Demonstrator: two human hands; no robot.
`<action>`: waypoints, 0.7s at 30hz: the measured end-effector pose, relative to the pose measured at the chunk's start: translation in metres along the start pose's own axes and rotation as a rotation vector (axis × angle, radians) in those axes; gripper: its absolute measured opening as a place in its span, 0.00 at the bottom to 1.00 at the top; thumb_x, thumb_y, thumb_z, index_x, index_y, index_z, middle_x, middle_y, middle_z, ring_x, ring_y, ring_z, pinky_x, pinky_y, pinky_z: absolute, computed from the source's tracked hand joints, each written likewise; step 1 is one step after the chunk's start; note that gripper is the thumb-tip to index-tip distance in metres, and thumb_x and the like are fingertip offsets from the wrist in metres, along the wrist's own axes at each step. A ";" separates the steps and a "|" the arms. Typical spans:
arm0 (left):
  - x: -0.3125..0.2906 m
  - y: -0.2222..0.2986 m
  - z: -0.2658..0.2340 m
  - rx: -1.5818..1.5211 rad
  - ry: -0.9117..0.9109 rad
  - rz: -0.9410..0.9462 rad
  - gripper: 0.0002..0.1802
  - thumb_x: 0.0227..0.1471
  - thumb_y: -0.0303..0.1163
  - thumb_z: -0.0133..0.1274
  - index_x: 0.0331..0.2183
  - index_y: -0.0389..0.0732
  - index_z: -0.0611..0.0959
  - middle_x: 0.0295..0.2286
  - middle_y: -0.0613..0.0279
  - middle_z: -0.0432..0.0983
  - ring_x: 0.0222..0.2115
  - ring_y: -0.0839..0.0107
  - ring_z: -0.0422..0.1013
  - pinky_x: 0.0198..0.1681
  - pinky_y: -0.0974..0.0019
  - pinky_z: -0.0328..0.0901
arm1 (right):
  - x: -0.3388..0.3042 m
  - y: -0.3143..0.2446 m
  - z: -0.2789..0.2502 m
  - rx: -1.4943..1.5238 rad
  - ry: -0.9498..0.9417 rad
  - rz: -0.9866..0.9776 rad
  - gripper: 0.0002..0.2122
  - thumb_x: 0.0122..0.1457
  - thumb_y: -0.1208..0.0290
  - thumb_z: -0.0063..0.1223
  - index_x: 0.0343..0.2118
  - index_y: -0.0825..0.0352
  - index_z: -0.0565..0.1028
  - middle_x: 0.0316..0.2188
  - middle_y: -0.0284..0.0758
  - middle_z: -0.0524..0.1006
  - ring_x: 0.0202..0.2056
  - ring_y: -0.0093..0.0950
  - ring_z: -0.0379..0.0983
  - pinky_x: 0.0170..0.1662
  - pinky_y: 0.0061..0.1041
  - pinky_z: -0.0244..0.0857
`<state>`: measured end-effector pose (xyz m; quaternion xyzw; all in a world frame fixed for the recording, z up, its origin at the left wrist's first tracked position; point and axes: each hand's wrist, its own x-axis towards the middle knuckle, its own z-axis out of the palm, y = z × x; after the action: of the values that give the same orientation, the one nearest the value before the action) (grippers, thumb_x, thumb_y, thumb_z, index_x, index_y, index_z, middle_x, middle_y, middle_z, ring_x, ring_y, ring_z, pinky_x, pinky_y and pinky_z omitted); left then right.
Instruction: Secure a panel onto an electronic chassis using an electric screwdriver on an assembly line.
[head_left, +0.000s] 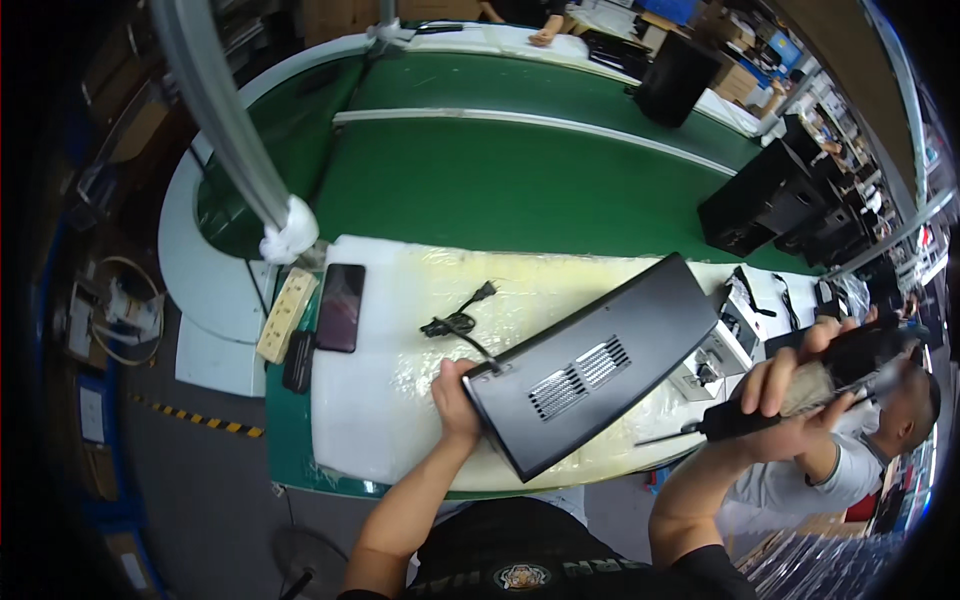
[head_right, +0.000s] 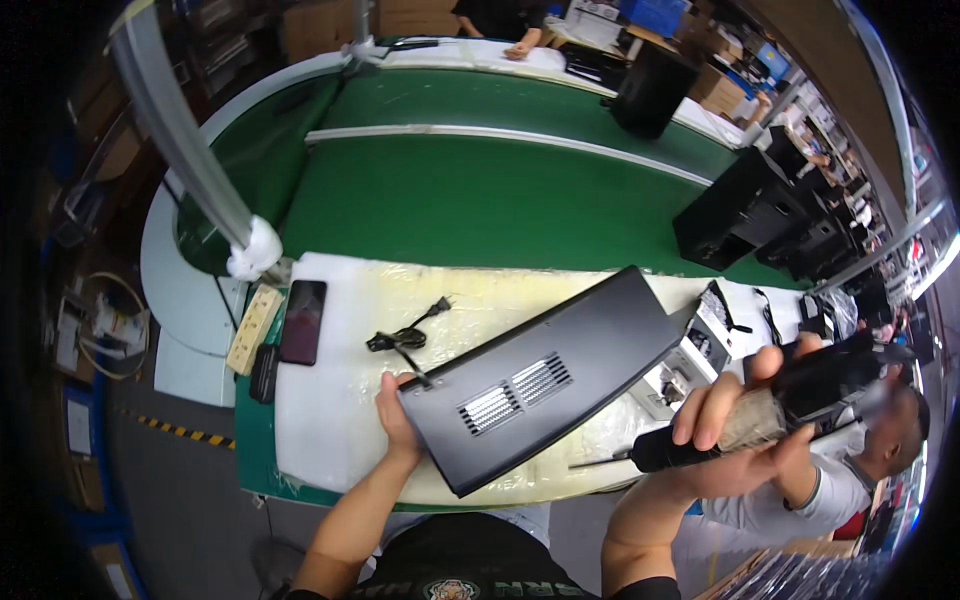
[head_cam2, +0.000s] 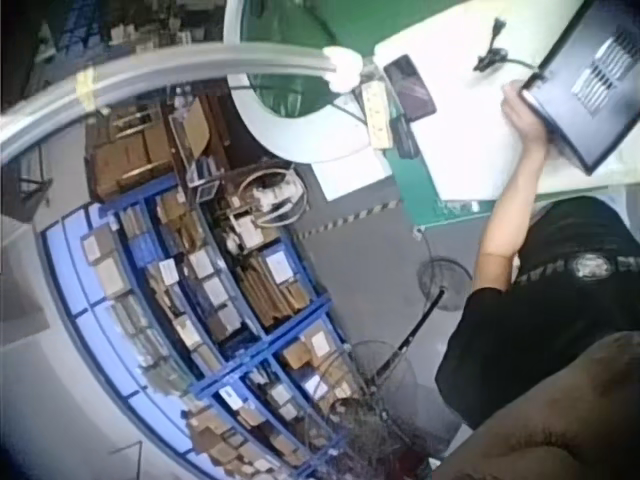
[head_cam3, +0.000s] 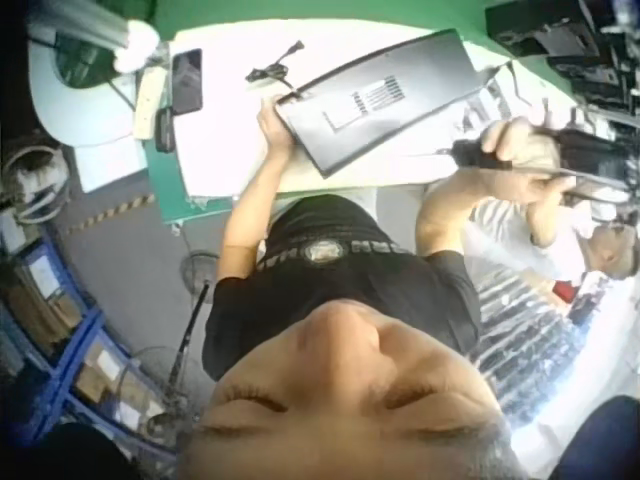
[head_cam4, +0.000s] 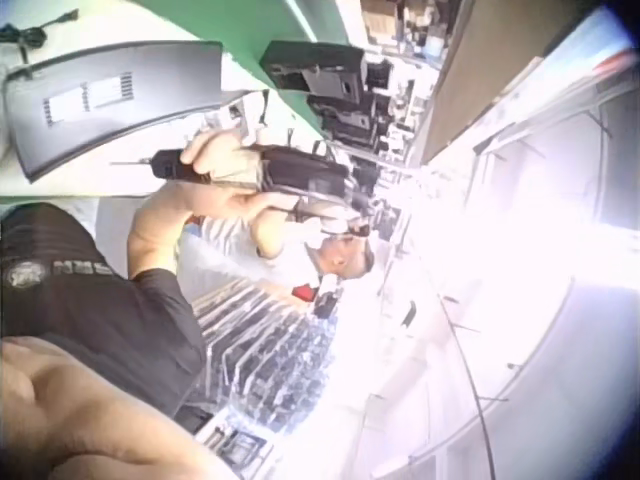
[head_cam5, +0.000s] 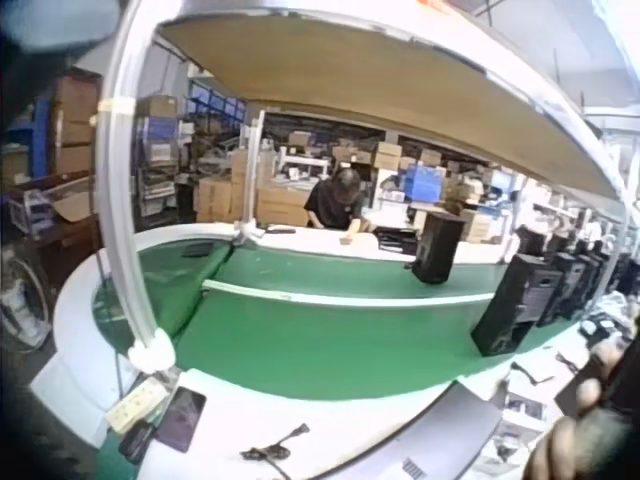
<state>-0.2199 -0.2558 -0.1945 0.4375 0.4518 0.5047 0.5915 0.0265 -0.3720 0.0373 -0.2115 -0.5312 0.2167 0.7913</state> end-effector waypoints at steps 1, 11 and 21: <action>0.008 0.002 0.014 -0.041 0.159 -0.020 0.37 0.65 0.52 0.33 0.23 0.33 0.82 0.21 0.59 0.76 0.23 0.69 0.69 0.32 0.65 0.64 | -0.011 -0.005 -0.016 0.010 0.039 0.037 0.29 0.70 0.53 0.32 0.66 0.65 0.45 0.54 0.46 0.66 0.20 0.26 0.66 0.17 0.25 0.65; 0.072 0.042 0.103 -0.825 0.008 -0.303 0.24 0.62 0.46 0.40 0.48 0.37 0.75 0.44 0.58 0.73 0.47 0.67 0.68 0.54 0.60 0.59 | -0.122 0.010 -0.086 -0.180 0.640 0.446 0.26 0.69 0.47 0.25 0.46 0.69 0.67 0.18 0.35 0.69 0.12 0.22 0.60 0.15 0.22 0.60; 0.161 0.167 0.246 -0.985 -0.408 -0.309 0.31 0.51 0.33 0.45 0.54 0.27 0.62 0.63 0.44 0.51 0.67 0.53 0.43 0.67 0.48 0.43 | -0.155 0.049 -0.100 -0.435 0.544 0.819 0.25 0.62 0.70 0.49 0.59 0.67 0.54 0.43 0.43 0.73 0.17 0.23 0.68 0.19 0.24 0.66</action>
<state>-0.0001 -0.0927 0.0044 0.1270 0.0975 0.4687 0.8687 0.0606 -0.4308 -0.1411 -0.6090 -0.2138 0.3299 0.6889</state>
